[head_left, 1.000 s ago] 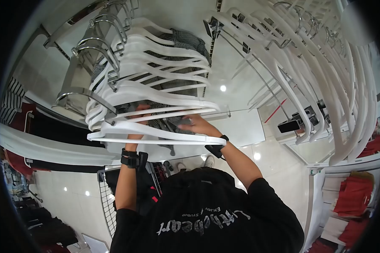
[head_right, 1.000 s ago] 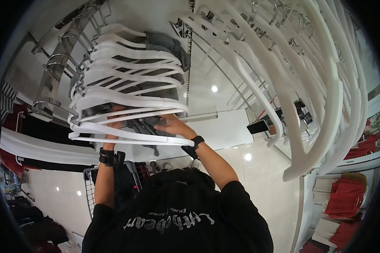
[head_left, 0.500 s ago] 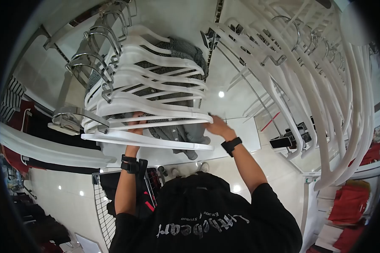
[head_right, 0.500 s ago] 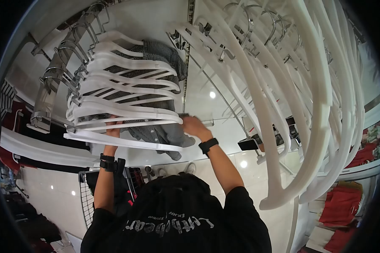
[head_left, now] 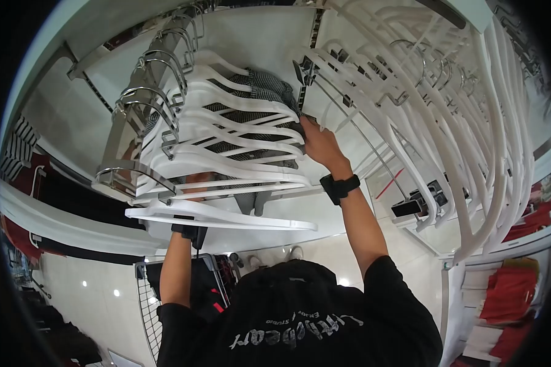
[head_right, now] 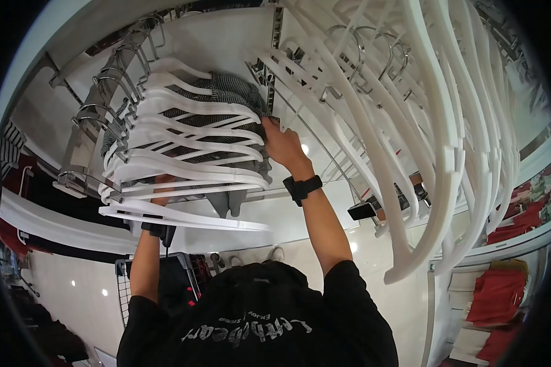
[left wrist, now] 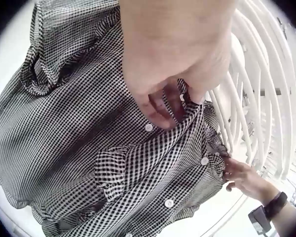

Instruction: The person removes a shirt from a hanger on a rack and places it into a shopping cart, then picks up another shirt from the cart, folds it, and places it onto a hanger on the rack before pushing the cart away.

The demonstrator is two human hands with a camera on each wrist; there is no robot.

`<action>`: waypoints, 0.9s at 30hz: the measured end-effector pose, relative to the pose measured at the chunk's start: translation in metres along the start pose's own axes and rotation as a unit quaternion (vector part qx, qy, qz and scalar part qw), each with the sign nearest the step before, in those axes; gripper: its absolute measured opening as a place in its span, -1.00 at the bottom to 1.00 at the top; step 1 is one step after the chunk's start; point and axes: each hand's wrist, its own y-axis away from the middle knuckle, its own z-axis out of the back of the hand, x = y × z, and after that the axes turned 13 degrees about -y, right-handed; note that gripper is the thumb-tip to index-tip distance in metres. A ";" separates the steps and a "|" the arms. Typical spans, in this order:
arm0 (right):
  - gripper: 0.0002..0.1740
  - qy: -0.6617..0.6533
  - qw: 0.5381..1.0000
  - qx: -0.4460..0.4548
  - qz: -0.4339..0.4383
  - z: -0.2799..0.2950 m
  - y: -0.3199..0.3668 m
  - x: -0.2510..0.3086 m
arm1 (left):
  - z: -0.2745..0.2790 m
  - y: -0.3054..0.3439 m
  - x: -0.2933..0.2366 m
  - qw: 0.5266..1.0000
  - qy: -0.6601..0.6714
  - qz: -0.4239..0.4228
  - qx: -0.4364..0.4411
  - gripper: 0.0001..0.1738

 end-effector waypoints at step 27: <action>-0.36 -0.156 0.987 0.033 -0.032 0.031 -0.063 0.035 | 0.009 -0.028 -0.005 0.997 -0.064 -0.001 0.037 -0.56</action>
